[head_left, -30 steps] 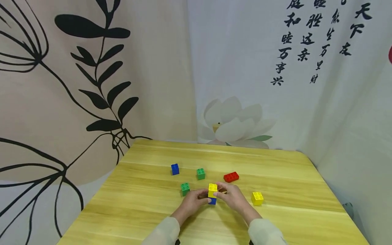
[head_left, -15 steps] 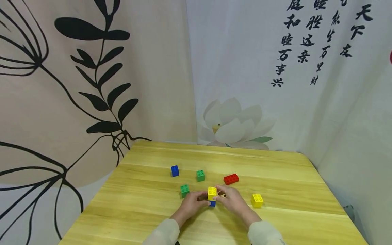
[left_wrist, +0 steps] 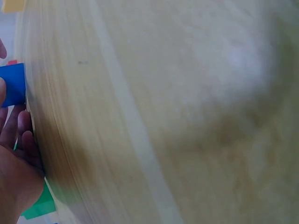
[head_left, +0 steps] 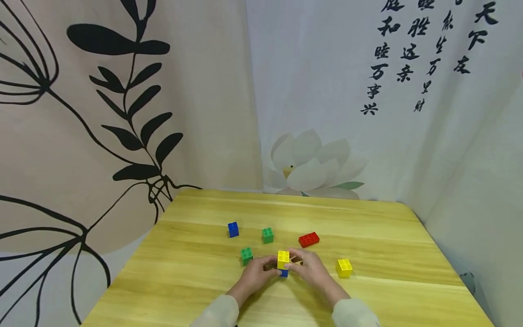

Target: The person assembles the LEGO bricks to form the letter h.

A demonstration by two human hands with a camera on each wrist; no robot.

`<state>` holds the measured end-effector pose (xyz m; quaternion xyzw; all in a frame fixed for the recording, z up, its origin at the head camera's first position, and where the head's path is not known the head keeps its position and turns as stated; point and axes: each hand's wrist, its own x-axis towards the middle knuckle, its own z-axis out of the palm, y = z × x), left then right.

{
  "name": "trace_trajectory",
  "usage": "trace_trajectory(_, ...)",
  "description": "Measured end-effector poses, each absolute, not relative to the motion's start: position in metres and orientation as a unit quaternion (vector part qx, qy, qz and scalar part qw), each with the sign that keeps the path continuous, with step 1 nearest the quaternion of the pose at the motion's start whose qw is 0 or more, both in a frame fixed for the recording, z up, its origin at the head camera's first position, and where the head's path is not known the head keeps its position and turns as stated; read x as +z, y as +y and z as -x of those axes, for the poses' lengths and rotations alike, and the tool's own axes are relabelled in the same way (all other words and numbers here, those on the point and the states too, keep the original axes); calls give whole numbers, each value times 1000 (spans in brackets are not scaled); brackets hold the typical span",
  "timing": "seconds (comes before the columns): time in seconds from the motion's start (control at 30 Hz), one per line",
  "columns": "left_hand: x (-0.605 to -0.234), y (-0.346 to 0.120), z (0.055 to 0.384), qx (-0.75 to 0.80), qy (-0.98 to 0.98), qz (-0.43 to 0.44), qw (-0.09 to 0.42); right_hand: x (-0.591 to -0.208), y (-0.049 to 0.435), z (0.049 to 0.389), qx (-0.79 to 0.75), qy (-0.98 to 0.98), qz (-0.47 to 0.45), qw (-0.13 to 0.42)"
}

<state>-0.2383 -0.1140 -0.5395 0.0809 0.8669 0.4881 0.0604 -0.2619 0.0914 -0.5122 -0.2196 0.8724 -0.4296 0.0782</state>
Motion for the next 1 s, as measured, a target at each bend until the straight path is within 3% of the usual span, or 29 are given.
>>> trace_trajectory(1.0, -542, -111, 237, 496, 861, -97, 49, -518, 93, 261, -456, 861, 206, 85)
